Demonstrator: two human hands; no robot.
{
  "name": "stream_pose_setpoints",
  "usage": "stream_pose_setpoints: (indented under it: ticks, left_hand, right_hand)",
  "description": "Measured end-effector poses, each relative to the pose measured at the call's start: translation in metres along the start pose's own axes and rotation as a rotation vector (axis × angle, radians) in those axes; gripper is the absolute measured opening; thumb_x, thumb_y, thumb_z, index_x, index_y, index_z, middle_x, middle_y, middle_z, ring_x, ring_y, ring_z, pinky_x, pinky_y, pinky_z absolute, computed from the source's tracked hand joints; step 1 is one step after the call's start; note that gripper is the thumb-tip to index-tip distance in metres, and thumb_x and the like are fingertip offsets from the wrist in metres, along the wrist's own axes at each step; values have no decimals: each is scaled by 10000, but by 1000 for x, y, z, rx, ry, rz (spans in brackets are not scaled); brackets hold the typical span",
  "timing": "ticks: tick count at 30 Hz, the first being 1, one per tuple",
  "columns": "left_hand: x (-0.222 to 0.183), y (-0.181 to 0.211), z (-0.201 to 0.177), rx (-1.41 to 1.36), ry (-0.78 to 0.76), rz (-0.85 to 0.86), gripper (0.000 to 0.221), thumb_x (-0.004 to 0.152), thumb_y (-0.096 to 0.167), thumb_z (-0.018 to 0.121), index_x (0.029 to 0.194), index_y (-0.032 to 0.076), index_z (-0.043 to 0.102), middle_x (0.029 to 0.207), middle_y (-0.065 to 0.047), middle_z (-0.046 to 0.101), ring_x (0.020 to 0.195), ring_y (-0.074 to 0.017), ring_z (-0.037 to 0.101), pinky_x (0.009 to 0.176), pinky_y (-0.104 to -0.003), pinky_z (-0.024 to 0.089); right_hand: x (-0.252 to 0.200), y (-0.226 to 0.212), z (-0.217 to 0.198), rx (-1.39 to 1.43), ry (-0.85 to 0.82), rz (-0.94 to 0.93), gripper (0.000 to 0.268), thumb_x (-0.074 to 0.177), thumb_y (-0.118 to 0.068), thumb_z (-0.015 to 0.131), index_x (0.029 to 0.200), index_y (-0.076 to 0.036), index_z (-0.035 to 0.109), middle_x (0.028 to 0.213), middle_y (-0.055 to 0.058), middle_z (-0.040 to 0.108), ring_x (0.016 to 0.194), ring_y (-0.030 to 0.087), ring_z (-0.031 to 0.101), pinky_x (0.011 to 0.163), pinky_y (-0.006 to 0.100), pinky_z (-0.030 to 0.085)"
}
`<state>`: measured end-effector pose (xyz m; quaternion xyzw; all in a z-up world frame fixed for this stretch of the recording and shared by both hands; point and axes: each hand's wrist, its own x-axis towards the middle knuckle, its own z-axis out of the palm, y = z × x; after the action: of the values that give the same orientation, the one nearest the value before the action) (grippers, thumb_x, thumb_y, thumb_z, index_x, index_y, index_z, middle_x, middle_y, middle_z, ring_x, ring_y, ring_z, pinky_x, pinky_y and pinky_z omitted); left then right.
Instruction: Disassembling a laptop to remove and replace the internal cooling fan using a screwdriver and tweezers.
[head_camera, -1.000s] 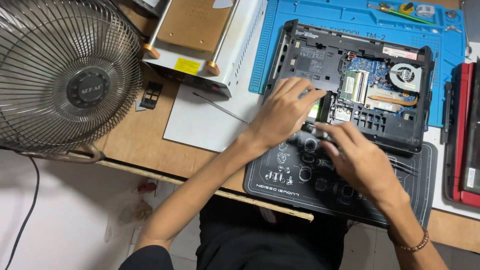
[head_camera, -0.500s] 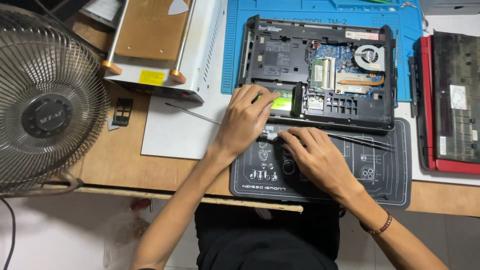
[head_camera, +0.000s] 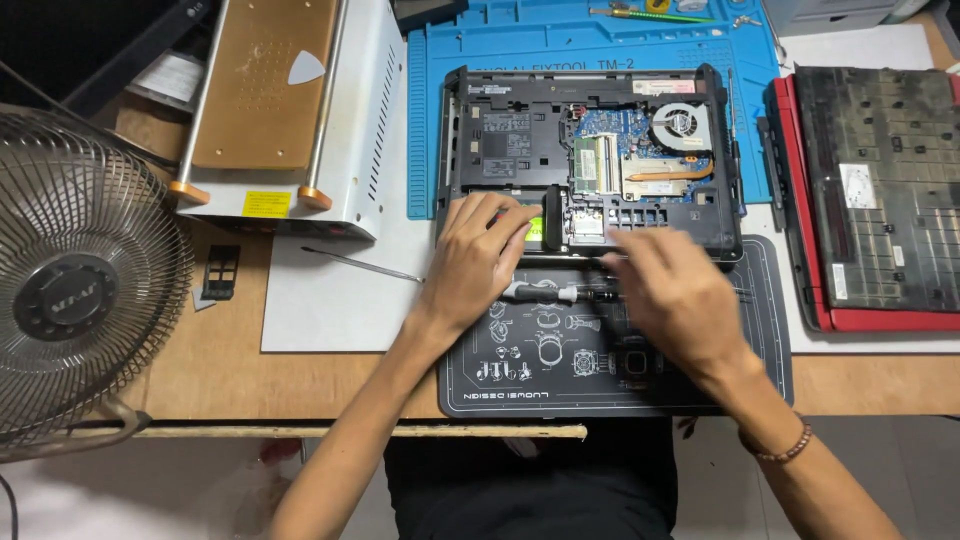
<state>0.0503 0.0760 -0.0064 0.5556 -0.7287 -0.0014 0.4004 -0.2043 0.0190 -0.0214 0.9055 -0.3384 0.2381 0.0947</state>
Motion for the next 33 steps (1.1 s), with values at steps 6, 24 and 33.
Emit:
stream_pose_setpoints:
  ticks: [6, 24, 33]
  left_hand:
    - [-1, -1, 4, 49, -62, -12, 260, 953, 38, 682, 1210, 78, 685, 1064, -88, 665, 1001, -231, 602, 905, -357, 464]
    - [1, -2, 0, 63, -30, -9, 242, 962, 38, 678, 1199, 84, 682, 1037, -83, 673, 981, -231, 610, 891, -352, 465]
    - [6, -9, 3, 75, -56, -12, 259, 969, 53, 670, 1227, 85, 672, 1045, -74, 673, 985, -220, 606, 885, -352, 457]
  right_hand:
    - [22, 79, -36, 47, -98, 447, 226, 1129, -92, 663, 1306, 39, 712, 1145, 275, 726, 882, 426, 701, 668, 538, 583]
    - [41, 97, -27, 304, -398, 760, 325, 1088, -130, 538, 1374, 19, 579, 1032, 253, 686, 970, 400, 631, 796, 558, 469]
    - [45, 99, -38, 347, -237, 748, 275, 1062, -62, 642, 1311, 54, 636, 951, 141, 729, 791, 261, 724, 813, 436, 579]
